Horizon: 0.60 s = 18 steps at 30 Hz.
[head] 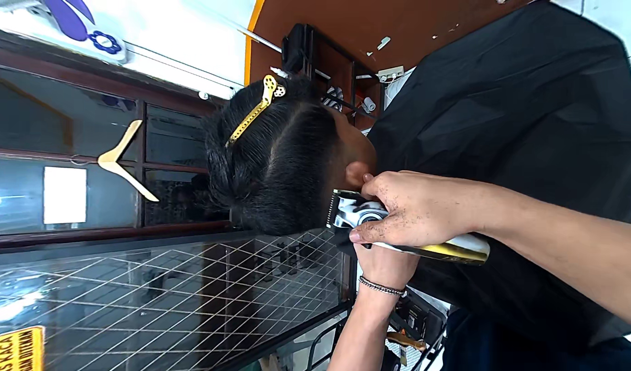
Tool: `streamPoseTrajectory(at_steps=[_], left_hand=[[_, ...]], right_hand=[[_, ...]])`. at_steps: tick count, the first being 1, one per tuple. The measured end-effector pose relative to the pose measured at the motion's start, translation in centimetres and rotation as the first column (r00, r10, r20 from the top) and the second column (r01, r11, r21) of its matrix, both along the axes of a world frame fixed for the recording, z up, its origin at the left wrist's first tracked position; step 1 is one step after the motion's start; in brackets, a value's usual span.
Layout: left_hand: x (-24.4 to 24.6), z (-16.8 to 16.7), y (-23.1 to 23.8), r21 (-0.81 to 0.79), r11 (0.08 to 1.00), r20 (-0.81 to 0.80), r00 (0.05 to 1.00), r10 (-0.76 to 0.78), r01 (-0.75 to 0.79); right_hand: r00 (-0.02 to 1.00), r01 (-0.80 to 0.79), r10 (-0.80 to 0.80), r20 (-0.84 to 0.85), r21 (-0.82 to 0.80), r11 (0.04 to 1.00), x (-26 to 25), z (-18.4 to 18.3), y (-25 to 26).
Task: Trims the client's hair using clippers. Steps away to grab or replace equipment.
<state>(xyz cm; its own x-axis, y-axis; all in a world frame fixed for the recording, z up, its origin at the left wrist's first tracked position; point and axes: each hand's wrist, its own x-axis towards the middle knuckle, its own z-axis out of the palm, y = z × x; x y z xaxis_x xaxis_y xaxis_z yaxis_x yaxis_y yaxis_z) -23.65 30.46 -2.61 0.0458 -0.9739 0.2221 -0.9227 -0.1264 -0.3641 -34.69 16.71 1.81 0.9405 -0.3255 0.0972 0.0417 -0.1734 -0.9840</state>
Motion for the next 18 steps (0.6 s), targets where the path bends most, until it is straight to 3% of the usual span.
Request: streamPoseTrajectory(at_steps=[2,4,8,10,11,13,15,18], left_hand=[[-0.1,0.1,-0.1,0.007,1.0,-0.014,1.0,0.014,-0.014],[-0.7,0.8,-0.2,0.015,0.998,-0.077,0.995,0.057,-0.056],[-1.5,4.1,1.0,-0.021,1.0,-0.194,0.981,-0.013,0.009],[-1.5,5.7,1.0,-0.005,0.996,-0.165,0.982,-0.089,0.09],[-1.5,6.3,1.0,0.027,0.995,-0.123,0.988,-0.093,0.097],[-1.3,7.4,0.4,0.086,0.994,-0.004,0.998,-0.07,0.07],[-1.2,8.2,-0.3,0.112,0.994,0.104,0.994,-0.024,0.012],[-1.7,8.7,-0.8,0.134,0.983,0.228,0.969,0.095,-0.128]], right_hand=[[0.98,-0.039,-0.001,0.198,0.195,0.98,-0.5,-0.6,-0.6],[0.912,-0.078,-0.105,0.396,0.419,0.905,-2.0,-0.3,-0.9],[0.776,0.082,-0.528,0.344,0.775,0.627,-7.6,-0.1,-1.8],[0.632,0.063,-0.692,0.348,0.868,0.493,-9.6,-1.2,-2.2],[0.604,0.038,-0.711,0.361,0.878,0.478,-10.3,-1.6,-2.4],[0.642,0.03,-0.669,0.374,0.86,0.51,-10.8,-2.2,-2.4],[0.762,0.013,-0.545,0.351,0.832,0.555,-10.2,-2.8,-2.6],[0.887,-0.228,-0.207,0.414,0.78,0.583,-7.4,-5.1,-3.6]])
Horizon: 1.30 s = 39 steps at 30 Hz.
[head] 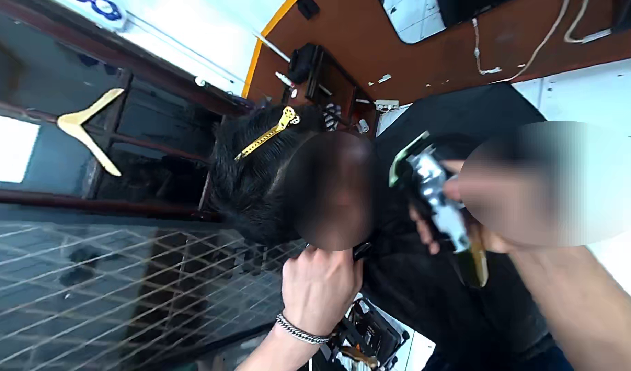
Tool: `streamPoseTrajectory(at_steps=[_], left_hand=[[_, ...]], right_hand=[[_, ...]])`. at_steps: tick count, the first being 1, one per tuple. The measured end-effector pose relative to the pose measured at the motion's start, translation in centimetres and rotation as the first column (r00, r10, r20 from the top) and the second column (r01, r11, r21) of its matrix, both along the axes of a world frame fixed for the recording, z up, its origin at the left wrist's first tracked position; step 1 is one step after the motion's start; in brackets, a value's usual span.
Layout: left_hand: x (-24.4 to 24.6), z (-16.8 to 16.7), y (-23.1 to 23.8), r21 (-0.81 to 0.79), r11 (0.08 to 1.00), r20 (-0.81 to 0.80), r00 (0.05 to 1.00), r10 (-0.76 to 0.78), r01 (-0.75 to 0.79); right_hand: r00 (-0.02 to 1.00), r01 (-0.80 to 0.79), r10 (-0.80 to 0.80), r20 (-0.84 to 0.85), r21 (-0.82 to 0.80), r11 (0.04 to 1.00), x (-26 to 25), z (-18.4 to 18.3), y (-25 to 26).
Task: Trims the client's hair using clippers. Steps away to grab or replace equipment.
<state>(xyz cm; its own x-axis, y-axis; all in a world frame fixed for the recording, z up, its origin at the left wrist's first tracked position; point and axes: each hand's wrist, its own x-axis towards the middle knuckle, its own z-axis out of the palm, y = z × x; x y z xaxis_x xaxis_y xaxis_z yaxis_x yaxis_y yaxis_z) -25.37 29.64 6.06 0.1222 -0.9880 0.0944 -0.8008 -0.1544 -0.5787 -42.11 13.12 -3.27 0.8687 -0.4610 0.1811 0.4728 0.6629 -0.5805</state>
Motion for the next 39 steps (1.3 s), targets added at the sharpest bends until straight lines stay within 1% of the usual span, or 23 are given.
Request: streamPoseTrajectory(at_steps=[1,3,6,8,12,15,18,25,29,35,39], left_hand=[[-0.4,0.0,0.0,0.002,0.999,0.018,0.999,0.05,-0.05],[-1.5,0.4,0.5,0.03,0.988,0.046,0.988,0.148,-0.15],[-2.9,0.5,0.8,0.039,0.965,0.065,0.965,0.256,-0.259],[-3.4,0.3,1.3,0.052,0.943,0.07,0.943,0.324,-0.328],[-3.8,-0.3,1.5,0.071,0.902,0.048,0.904,0.424,-0.427],[-3.8,-0.7,1.4,0.059,0.891,0.039,0.893,0.449,-0.45],[-3.7,-1.1,1.4,0.05,0.881,0.038,0.882,0.469,-0.47],[-3.2,-1.2,1.5,0.041,0.874,0.024,0.875,0.484,-0.484],[-3.0,-1.3,1.7,0.043,0.875,0.021,0.876,0.481,-0.482],[-2.9,-1.4,1.9,0.049,0.868,0.011,0.869,0.495,-0.495],[-2.9,-1.4,1.9,0.058,0.866,0.005,0.868,0.497,-0.496]], right_hand=[[0.994,-0.109,0.11,0.019,-0.032,0.994,1.2,-0.7,-0.5],[0.959,-0.277,0.281,0.035,-0.094,0.956,3.2,-1.5,-1.1],[0.879,-0.473,0.476,-0.022,-0.149,0.868,5.0,-0.7,-2.4],[0.836,-0.548,0.545,-0.067,-0.173,0.819,6.1,-0.1,-2.7],[0.806,-0.59,0.585,-0.087,-0.199,0.782,7.8,0.4,-2.7],[0.774,-0.632,0.625,-0.101,-0.18,0.754,8.6,1.0,-3.3],[0.758,-0.651,0.645,-0.101,-0.194,0.734,9.2,1.1,-3.7],[0.76,-0.646,0.638,-0.12,-0.242,0.724,9.8,2.0,-4.3],[0.76,-0.647,0.64,-0.113,-0.235,0.726,10.1,2.3,-4.0],[0.781,-0.618,0.619,-0.08,-0.235,0.75,10.4,2.2,-3.4],[0.751,-0.66,0.645,-0.143,-0.217,0.719,10.2,1.9,-3.5]])
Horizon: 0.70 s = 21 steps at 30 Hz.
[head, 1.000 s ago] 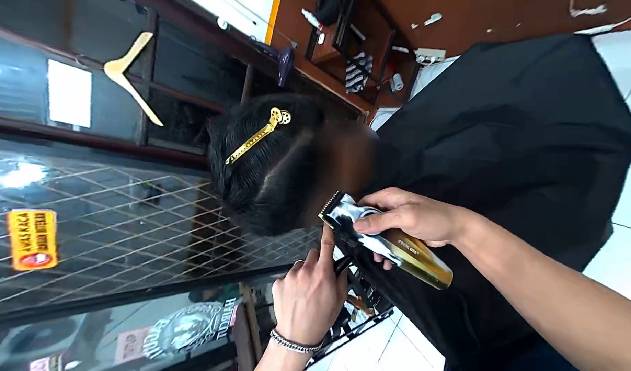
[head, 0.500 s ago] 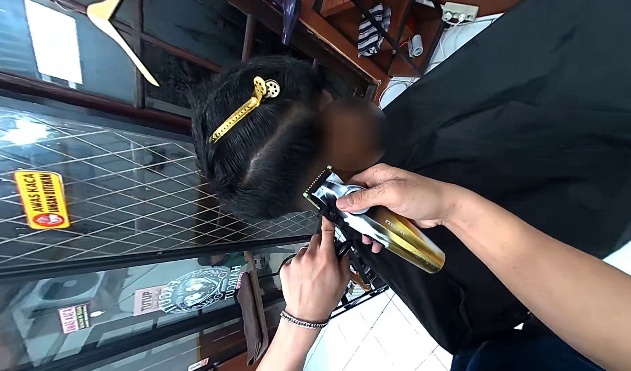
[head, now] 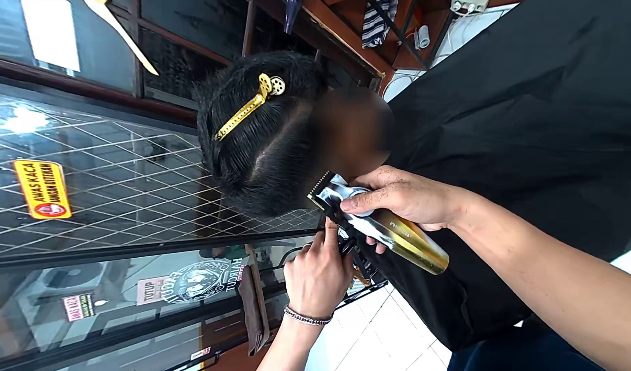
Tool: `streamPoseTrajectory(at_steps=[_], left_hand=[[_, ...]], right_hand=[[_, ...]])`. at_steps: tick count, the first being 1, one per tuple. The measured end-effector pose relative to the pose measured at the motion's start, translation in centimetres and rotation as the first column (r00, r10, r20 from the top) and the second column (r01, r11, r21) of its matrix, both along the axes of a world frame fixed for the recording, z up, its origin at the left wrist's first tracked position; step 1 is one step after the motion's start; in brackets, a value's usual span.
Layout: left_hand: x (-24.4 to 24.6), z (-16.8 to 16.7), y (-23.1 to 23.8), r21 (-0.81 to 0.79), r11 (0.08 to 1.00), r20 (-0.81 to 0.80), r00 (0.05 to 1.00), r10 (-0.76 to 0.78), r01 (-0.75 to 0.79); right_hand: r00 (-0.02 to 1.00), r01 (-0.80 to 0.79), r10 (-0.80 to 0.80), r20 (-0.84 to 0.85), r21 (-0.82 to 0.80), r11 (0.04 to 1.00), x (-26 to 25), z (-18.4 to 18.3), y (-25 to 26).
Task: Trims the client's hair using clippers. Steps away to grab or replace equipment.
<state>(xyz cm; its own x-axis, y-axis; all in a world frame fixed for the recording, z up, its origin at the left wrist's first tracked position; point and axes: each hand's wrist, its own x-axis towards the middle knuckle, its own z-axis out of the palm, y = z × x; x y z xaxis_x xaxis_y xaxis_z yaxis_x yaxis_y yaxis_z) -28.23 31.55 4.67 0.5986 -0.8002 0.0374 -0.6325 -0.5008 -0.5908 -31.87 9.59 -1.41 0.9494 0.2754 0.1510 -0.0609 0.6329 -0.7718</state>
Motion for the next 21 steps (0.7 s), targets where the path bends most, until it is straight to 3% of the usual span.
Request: streamPoseTrajectory(at_steps=[21], left_hand=[[-0.33,-0.1,0.09,-0.003,1.0,0.008,1.0,0.013,-0.013]], right_hand=[[1.0,-0.015,0.015,0.0,0.035,0.999,-0.11,-0.29,0.1]])
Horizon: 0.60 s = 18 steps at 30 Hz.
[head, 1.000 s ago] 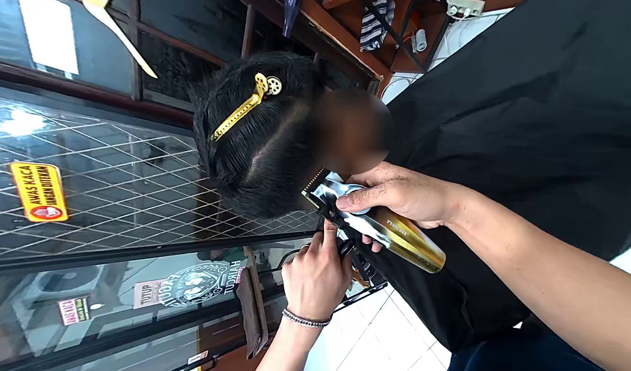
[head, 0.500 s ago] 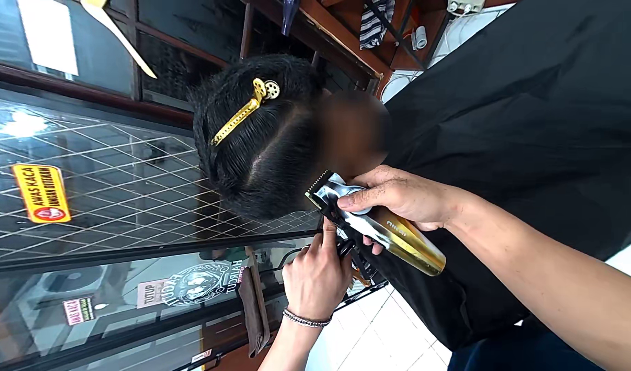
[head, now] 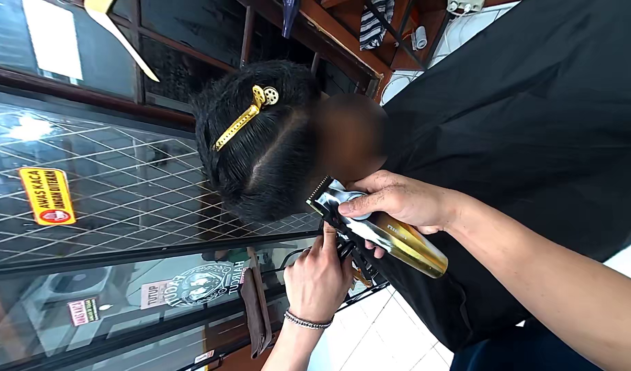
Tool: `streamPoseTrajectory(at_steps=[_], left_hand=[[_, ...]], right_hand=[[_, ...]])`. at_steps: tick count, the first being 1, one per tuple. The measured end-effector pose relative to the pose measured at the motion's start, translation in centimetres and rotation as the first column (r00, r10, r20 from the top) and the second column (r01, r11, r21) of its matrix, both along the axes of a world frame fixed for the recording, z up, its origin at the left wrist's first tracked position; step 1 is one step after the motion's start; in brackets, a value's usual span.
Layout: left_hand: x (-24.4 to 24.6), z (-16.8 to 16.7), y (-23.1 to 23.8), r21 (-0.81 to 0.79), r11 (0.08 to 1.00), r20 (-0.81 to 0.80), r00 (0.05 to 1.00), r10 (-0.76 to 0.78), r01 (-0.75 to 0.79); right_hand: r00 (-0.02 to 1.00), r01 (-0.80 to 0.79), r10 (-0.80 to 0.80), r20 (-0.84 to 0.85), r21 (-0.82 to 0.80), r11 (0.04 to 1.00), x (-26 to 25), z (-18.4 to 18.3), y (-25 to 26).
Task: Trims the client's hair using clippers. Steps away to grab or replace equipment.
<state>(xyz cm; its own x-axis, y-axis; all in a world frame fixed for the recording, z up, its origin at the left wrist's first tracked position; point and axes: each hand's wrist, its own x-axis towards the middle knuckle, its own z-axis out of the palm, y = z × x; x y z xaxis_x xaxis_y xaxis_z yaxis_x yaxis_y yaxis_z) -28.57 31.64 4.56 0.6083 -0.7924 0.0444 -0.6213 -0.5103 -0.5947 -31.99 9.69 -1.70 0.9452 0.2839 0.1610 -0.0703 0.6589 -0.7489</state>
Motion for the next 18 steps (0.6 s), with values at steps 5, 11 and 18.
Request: streamPoseTrajectory(at_steps=[5,11,18], left_hand=[[-0.07,-0.04,0.0,0.002,1.0,0.006,1.0,0.001,-0.001],[0.04,-0.11,-0.01,-0.001,1.0,0.001,1.0,-0.003,0.003],[0.05,-0.11,-0.18,0.004,1.0,-0.003,1.0,0.008,-0.008]], right_hand=[[1.0,-0.009,0.009,-0.017,-0.006,1.0,-0.05,0.41,-0.07],[1.0,0.005,-0.005,-0.005,-0.004,1.0,0.22,0.72,0.02],[0.999,0.039,-0.038,0.012,-0.02,0.999,0.54,0.76,0.15]])
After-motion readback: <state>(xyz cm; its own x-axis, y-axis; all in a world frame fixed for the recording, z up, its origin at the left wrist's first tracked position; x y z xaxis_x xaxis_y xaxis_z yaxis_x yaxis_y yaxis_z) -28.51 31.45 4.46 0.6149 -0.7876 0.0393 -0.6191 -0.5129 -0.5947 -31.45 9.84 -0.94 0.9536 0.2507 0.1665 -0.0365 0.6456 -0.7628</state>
